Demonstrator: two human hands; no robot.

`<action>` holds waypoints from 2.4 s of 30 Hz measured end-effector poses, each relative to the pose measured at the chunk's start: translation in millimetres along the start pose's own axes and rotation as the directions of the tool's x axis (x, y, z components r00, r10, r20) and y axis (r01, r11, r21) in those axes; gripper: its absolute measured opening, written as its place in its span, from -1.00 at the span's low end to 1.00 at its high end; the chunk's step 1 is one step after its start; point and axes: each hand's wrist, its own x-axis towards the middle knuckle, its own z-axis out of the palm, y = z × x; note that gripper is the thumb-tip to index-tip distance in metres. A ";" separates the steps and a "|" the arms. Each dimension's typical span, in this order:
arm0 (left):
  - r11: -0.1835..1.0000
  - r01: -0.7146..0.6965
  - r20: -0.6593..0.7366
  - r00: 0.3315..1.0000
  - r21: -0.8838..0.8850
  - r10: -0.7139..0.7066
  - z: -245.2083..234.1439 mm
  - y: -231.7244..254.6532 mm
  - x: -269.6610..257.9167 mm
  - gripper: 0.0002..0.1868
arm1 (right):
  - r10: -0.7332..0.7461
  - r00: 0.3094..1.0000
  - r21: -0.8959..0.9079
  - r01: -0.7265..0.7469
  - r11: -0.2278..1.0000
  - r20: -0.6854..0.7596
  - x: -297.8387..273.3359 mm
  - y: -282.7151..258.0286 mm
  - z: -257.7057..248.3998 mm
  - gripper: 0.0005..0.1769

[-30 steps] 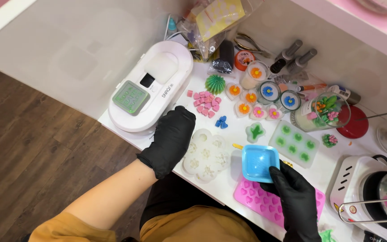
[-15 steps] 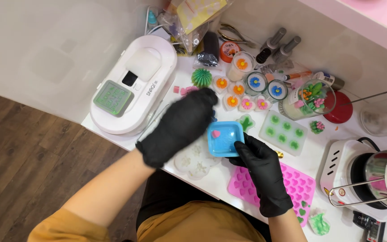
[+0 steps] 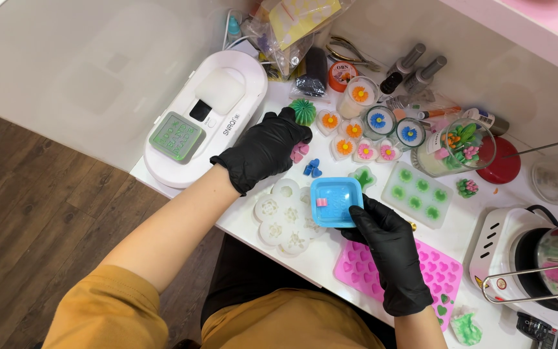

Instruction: Pouring melted wax into silicone molds and cleaning the tools.

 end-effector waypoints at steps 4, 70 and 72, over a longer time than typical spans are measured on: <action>0.982 -0.055 0.041 0.998 0.181 0.048 -8.5 8.6 -0.3 -0.77 | 0.000 1.000 -0.014 0.000 1.000 0.014 0.8 -2.8 3.7 -0.47; 0.960 -0.145 0.146 0.983 0.241 0.112 0.5 17.2 -0.1 -0.90 | -0.006 1.000 0.058 0.006 0.998 0.002 2.3 -11.8 1.7 -0.56; 0.959 -0.167 0.131 0.982 0.231 0.139 3.4 11.8 0.0 -0.90 | -0.006 1.000 0.067 0.005 0.998 0.002 2.9 -11.0 1.9 -0.56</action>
